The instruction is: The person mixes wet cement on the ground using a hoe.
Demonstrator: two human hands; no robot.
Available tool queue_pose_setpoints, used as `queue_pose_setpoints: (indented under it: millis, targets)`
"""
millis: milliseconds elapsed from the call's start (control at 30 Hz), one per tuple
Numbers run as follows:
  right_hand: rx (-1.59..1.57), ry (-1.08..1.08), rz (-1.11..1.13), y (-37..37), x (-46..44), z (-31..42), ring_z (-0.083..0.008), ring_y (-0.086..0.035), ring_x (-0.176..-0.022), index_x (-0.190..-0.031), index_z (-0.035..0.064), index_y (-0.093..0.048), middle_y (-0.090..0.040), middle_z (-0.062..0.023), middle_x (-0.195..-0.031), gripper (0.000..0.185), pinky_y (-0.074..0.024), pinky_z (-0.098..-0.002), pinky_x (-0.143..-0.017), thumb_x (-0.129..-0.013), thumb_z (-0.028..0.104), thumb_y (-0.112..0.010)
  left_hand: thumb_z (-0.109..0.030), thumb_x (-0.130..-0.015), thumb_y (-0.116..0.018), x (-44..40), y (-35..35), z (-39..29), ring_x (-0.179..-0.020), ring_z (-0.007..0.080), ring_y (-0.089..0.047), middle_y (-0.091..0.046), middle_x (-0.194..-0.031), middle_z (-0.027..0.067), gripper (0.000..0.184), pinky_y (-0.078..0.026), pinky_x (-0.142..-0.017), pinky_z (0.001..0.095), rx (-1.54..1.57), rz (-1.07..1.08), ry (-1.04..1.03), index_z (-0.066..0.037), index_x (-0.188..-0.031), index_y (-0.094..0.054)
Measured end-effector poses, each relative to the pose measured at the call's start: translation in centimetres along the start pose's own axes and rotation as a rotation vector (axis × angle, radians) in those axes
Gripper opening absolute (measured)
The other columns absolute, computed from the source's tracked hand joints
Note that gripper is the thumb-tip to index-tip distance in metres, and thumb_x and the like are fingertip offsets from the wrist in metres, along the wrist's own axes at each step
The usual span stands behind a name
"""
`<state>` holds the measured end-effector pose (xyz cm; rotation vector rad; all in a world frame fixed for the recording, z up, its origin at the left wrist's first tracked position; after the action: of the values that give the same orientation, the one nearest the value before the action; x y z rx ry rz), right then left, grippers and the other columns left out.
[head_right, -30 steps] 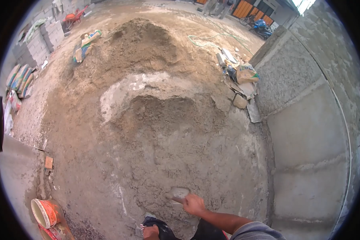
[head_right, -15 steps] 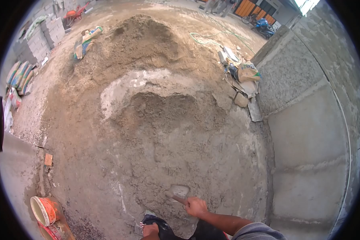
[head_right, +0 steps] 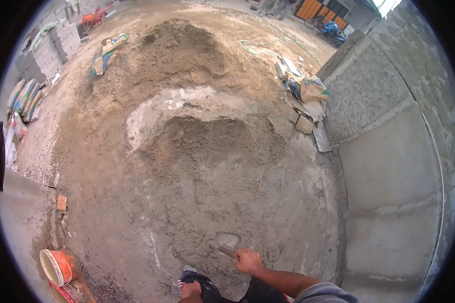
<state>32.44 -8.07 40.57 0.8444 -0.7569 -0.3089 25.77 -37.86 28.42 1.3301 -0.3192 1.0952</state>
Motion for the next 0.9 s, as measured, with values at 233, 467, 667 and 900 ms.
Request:
queue_pose_setpoints:
  millis: [233,467,667,900]
  targets:
    - [-0.005,0.010,-0.014,0.1,0.0,0.1,-0.0354,-0.069,-0.090,-0.088,0.0111,-0.071,-0.071,-0.0106,-0.089,0.014,-0.0547,-0.0491,-0.079,-0.079,0.023,-0.068,-0.048,-0.084,-0.074,0.1,0.1,-0.2,-0.123,0.0327,-0.066,-0.066,-0.134,0.0175,0.069,-0.052,-0.105,0.0437,-0.017,0.022,0.012,-0.001,-0.133,-0.059]
    - [-0.007,-0.008,-0.016,0.0,-0.2,0.1,-0.0353,-0.070,-0.091,-0.087,0.0110,-0.071,-0.071,-0.0105,-0.089,0.014,-0.0554,-0.0484,-0.079,-0.079,0.022,-0.069,-0.047,-0.082,-0.075,0.1,-0.4,-0.1,-0.115,0.0320,-0.069,-0.068,-0.125,0.0175,0.066,-0.057,-0.096,0.0421,-0.035,-0.047,-0.031,0.000,-0.125,-0.063]
    - [0.009,-0.010,-0.023,-0.2,-0.4,0.0,-0.0347,-0.070,-0.091,-0.087,0.0115,-0.071,-0.071,-0.0104,-0.089,0.014,-0.0556,-0.0478,-0.079,-0.079,0.022,-0.069,-0.047,-0.083,-0.074,0.2,0.1,-0.2,-0.119,0.0329,-0.067,-0.067,-0.131,0.0180,0.067,-0.054,-0.102,0.0433,-0.029,-0.011,0.001,-0.001,-0.130,-0.060]
    - [0.010,0.000,-0.023,-0.2,-0.4,0.0,-0.0343,-0.070,-0.091,-0.087,0.0118,-0.071,-0.072,-0.0101,-0.090,0.014,-0.0555,-0.0474,-0.079,-0.079,0.023,-0.069,-0.047,-0.083,-0.075,0.6,0.5,-0.3,-0.122,0.0336,-0.066,-0.066,-0.133,0.0178,0.071,-0.053,-0.104,0.0439,-0.012,0.015,0.016,0.000,-0.133,-0.057]
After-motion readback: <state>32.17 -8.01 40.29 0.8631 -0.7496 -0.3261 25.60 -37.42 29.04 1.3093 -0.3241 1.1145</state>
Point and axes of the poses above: each hand's wrist, its own x-axis away from the middle knuckle, its own y-axis out of the back of the hand, z = x × y, the point moved 2 cm from there along -x, towards the middle knuckle
